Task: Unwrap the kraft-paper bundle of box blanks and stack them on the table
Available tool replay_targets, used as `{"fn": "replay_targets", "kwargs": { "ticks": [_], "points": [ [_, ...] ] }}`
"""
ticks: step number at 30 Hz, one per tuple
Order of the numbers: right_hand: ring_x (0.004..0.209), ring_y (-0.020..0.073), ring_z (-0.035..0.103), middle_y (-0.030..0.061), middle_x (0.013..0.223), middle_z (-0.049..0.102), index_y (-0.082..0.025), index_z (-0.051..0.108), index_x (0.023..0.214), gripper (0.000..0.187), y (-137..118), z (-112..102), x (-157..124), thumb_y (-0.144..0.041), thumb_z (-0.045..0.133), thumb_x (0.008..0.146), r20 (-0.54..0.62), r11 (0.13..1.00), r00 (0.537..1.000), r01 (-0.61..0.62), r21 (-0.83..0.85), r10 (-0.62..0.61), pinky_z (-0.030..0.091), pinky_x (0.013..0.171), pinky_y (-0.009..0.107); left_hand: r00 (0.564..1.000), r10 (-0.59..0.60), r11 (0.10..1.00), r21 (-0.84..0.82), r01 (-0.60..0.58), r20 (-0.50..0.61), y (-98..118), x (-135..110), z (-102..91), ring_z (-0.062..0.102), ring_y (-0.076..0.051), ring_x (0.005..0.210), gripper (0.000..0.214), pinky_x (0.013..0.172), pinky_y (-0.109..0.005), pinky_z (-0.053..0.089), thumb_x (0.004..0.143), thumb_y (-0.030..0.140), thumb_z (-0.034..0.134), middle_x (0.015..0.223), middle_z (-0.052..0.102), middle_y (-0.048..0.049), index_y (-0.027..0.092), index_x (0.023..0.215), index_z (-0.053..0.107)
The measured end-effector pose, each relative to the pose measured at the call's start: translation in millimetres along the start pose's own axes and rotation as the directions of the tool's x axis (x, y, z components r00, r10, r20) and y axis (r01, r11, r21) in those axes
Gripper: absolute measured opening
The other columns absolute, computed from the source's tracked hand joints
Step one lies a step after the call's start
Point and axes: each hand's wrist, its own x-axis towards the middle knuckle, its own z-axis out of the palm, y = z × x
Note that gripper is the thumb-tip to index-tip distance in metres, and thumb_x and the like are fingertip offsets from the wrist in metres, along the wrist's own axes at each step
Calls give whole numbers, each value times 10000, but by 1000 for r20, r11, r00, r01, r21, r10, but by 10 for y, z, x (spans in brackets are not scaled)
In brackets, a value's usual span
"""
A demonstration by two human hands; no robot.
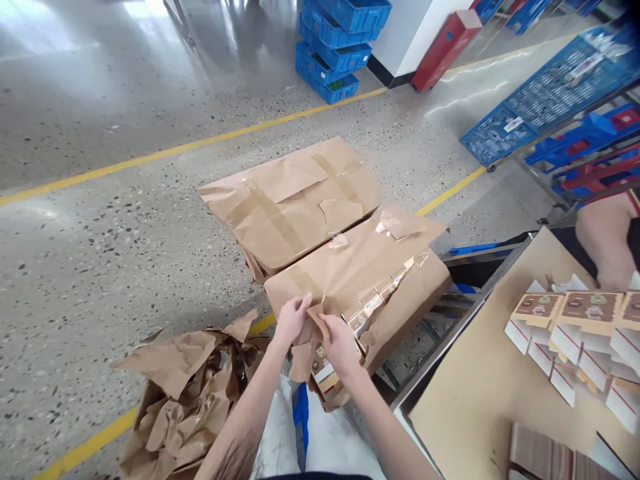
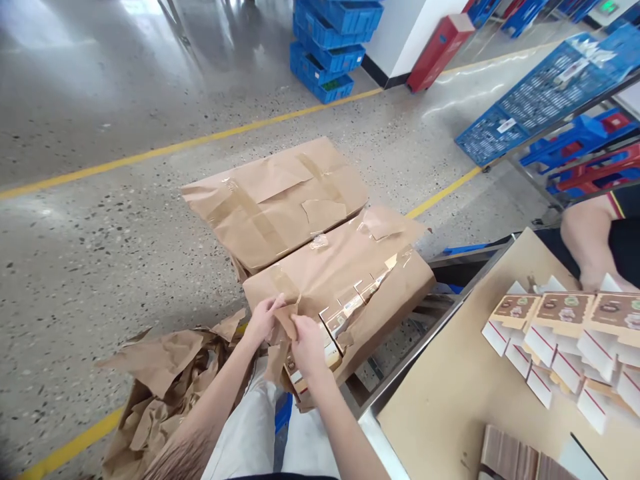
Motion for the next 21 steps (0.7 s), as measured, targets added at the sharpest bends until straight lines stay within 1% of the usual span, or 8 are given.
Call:
{"fn": "replay_targets", "kwargs": {
  "ticks": [2,3,5,7,10,14,17,21],
  "points": [
    [1019,217,631,67,1108,651,-171,594,1154,228,-88,173,-46,-233,560,937,-12,1000,1000,8,9,-8,510,905,455,996,87,977,195,-84,-9,238,106,-68,601,-153,825,389,811,-374,500,895,501,471,858,625,-31,136,886,604],
    [1035,225,625,74,1127,642,-167,574,1186,255,-139,251,-59,-220,556,937,-16,1000,1000,10,21,-10,509,906,462,989,142,945,292,-146,37,354,165,-55,598,-155,849,368,831,-382,494,884,494,498,879,626,-35,141,886,605],
    [1099,252,597,88,1182,619,-162,545,1229,320,-243,373,-87,-213,586,916,-9,998,1000,30,58,-30,486,937,495,961,212,853,446,-270,177,531,259,74,598,-165,895,326,866,-399,487,850,465,570,913,636,-40,144,883,615],
    [1136,258,577,82,1204,617,-171,576,1192,320,-307,440,-143,-224,635,882,32,991,997,73,113,-77,460,972,510,941,212,749,575,-329,262,593,290,296,601,-180,936,299,890,-420,484,836,427,605,956,643,-50,137,909,623],
    [1028,207,627,51,1093,668,-178,650,1021,147,-221,427,-265,-242,631,889,72,981,995,49,189,-64,505,914,437,947,196,593,739,-320,253,479,224,587,584,-204,1020,280,919,-449,476,857,356,592,1084,619,-76,133,1026,606],
    [938,190,638,38,988,671,-163,648,933,133,233,235,-280,-282,589,920,-48,949,974,-205,239,222,513,870,423,935,221,399,849,-347,278,200,110,620,559,-223,1076,309,927,-461,476,853,305,599,1180,577,-87,145,1116,576],
    [953,201,639,55,1068,649,-160,612,1081,221,539,102,-34,-309,591,920,-82,868,912,-352,349,403,531,842,422,901,260,309,854,-418,347,49,64,517,536,-238,1126,360,947,-469,467,840,308,613,1254,543,-98,154,1160,558],
    [795,155,660,44,996,661,-148,602,1095,260,604,109,454,-353,558,940,58,769,874,-454,450,482,569,685,330,890,298,275,862,-426,345,-40,-8,485,477,-273,1239,451,1025,-514,416,832,340,621,1372,476,-121,159,1234,526]
  ]
}}
